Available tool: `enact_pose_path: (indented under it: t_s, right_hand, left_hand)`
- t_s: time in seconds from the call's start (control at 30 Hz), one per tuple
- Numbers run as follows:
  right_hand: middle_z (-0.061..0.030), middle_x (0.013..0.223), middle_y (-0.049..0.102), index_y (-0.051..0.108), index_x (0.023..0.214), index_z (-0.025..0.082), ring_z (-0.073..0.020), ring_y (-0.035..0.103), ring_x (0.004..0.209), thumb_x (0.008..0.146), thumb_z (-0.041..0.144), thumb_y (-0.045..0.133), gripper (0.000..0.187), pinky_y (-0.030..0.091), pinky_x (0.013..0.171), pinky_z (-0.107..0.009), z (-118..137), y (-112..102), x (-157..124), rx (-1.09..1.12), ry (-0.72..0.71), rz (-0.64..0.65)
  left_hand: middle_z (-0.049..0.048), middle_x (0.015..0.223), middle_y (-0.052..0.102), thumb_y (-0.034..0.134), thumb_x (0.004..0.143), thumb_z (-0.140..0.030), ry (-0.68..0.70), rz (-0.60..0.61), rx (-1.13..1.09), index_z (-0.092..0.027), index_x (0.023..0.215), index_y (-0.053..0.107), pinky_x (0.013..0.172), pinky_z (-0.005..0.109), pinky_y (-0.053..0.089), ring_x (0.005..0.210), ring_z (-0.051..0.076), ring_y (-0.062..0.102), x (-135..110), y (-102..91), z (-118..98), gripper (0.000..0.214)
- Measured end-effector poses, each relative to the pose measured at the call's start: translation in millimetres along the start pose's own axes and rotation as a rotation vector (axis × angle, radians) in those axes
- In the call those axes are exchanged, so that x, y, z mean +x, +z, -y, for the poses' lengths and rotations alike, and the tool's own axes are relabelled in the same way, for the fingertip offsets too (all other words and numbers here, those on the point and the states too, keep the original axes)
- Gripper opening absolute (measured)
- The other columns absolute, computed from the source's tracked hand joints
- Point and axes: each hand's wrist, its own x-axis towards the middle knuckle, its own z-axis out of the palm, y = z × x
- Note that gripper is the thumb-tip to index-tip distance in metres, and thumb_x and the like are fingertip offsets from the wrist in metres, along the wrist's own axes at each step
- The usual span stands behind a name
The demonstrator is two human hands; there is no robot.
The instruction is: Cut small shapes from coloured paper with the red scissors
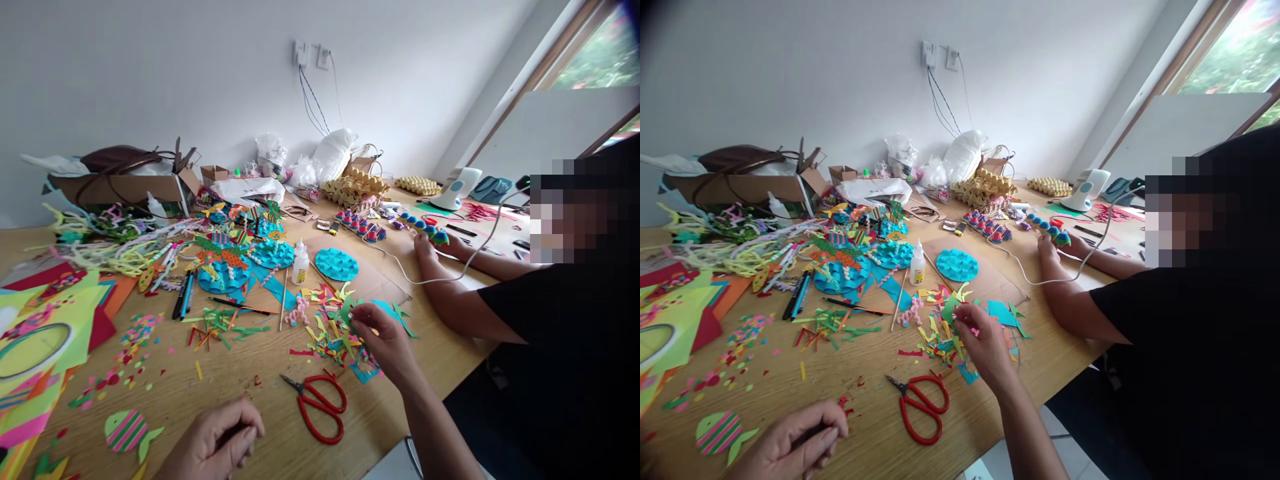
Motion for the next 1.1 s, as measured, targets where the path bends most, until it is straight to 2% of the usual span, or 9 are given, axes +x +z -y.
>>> enact_pose_path:
  t_s: [0.07, 0.3, 0.37, 0.47, 0.57, 0.67, 0.93, 1.0, 1.1]
  right_hand:
    - [-0.0018, 0.073, 0.061, 0.057, 0.083, 0.018, -0.0149, 0.059, 0.066, 0.077, 0.028, 0.052, 0.012, 0.048, 0.062, -0.025, 9, 7, -5, 0.044, -0.016, 0.072]
    - [0.0007, 0.069, 0.058, 0.056, 0.085, 0.018, -0.0131, 0.055, 0.063, 0.077, 0.022, 0.052, 0.009, 0.046, 0.058, -0.023, 34, 25, -18, 0.117, -0.042, 0.256]
    - [0.0014, 0.068, 0.058, 0.055, 0.084, 0.018, -0.0125, 0.054, 0.062, 0.078, 0.018, 0.052, 0.007, 0.044, 0.058, -0.022, 39, 27, -21, 0.096, -0.057, 0.309]
    - [0.0020, 0.068, 0.059, 0.056, 0.084, 0.018, -0.0117, 0.054, 0.061, 0.078, 0.014, 0.052, 0.009, 0.042, 0.057, -0.021, 43, 32, -23, 0.056, -0.078, 0.355]
    - [0.0017, 0.069, 0.061, 0.057, 0.087, 0.018, -0.0117, 0.055, 0.061, 0.078, 0.013, 0.051, 0.011, 0.041, 0.056, -0.020, 42, 34, -22, -0.007, -0.074, 0.359]
    - [0.0010, 0.068, 0.062, 0.058, 0.084, 0.018, -0.0125, 0.056, 0.061, 0.079, 0.014, 0.049, 0.010, 0.041, 0.055, -0.020, 33, 32, -20, -0.155, -0.042, 0.349]
    - [-0.0072, 0.076, 0.065, 0.061, 0.077, 0.016, -0.0219, 0.060, 0.072, 0.075, 0.008, 0.046, 0.017, 0.042, 0.064, -0.030, -11, 14, -17, -0.446, 0.053, 0.305]
    - [-0.0118, 0.087, 0.065, 0.062, 0.080, 0.015, -0.0258, 0.059, 0.081, 0.076, 0.009, 0.047, 0.016, 0.042, 0.069, -0.034, -13, 10, -20, -0.512, 0.068, 0.272]
    - [-0.0133, 0.096, 0.062, 0.062, 0.079, 0.015, -0.0273, 0.057, 0.089, 0.080, 0.015, 0.050, 0.012, 0.041, 0.075, -0.036, 1, 8, -27, -0.561, 0.057, 0.245]
  left_hand:
    - [-0.0049, 0.064, 0.045, 0.052, 0.077, -0.034, -0.004, 0.000, -0.060, -0.019, 0.083, 0.057, 0.048, 0.016, 0.039, 0.059, 0.011, 0.047, 9, 5.7, -11, 0.018]
    - [-0.0024, 0.075, 0.049, 0.051, 0.079, -0.027, 0.191, -0.042, -0.063, -0.018, 0.103, 0.052, 0.047, 0.018, 0.043, 0.064, 0.012, 0.050, 62, 29.6, -35, 0.025]
    - [-0.0036, 0.069, 0.049, 0.051, 0.079, -0.026, 0.214, -0.078, -0.023, -0.016, 0.096, 0.054, 0.043, 0.018, 0.041, 0.058, 0.012, 0.049, 75, 31.0, -38, 0.020]
    - [-0.0071, 0.057, 0.045, 0.051, 0.076, -0.020, 0.222, -0.108, 0.005, -0.015, 0.075, 0.056, 0.041, 0.017, 0.035, 0.046, 0.008, 0.042, 85, 30.2, -39, 0.007]
    - [-0.0090, 0.049, 0.041, 0.050, 0.074, -0.018, 0.206, -0.147, 0.001, -0.017, 0.063, 0.051, 0.038, 0.018, 0.031, 0.040, 0.007, 0.037, 88, 27.1, -37, 0.012]
    - [-0.0092, 0.046, 0.040, 0.050, 0.073, -0.023, 0.169, -0.179, -0.025, -0.019, 0.059, 0.046, 0.036, 0.018, 0.032, 0.039, 0.008, 0.038, 85, 21.9, -33, 0.015]
    - [-0.0096, 0.046, 0.041, 0.055, 0.069, -0.030, 0.127, -0.278, -0.138, -0.019, 0.060, 0.049, 0.036, 0.017, 0.032, 0.038, 0.007, 0.036, 76, 2.8, -28, 0.015]
    - [-0.0095, 0.046, 0.041, 0.056, 0.068, -0.031, 0.126, -0.294, -0.172, -0.019, 0.060, 0.049, 0.036, 0.017, 0.033, 0.038, 0.007, 0.036, 73, -0.2, -29, 0.016]
    - [-0.0095, 0.047, 0.043, 0.057, 0.067, -0.030, 0.119, -0.318, -0.217, -0.019, 0.061, 0.050, 0.037, 0.017, 0.033, 0.040, 0.007, 0.037, 67, -1.8, -31, 0.015]
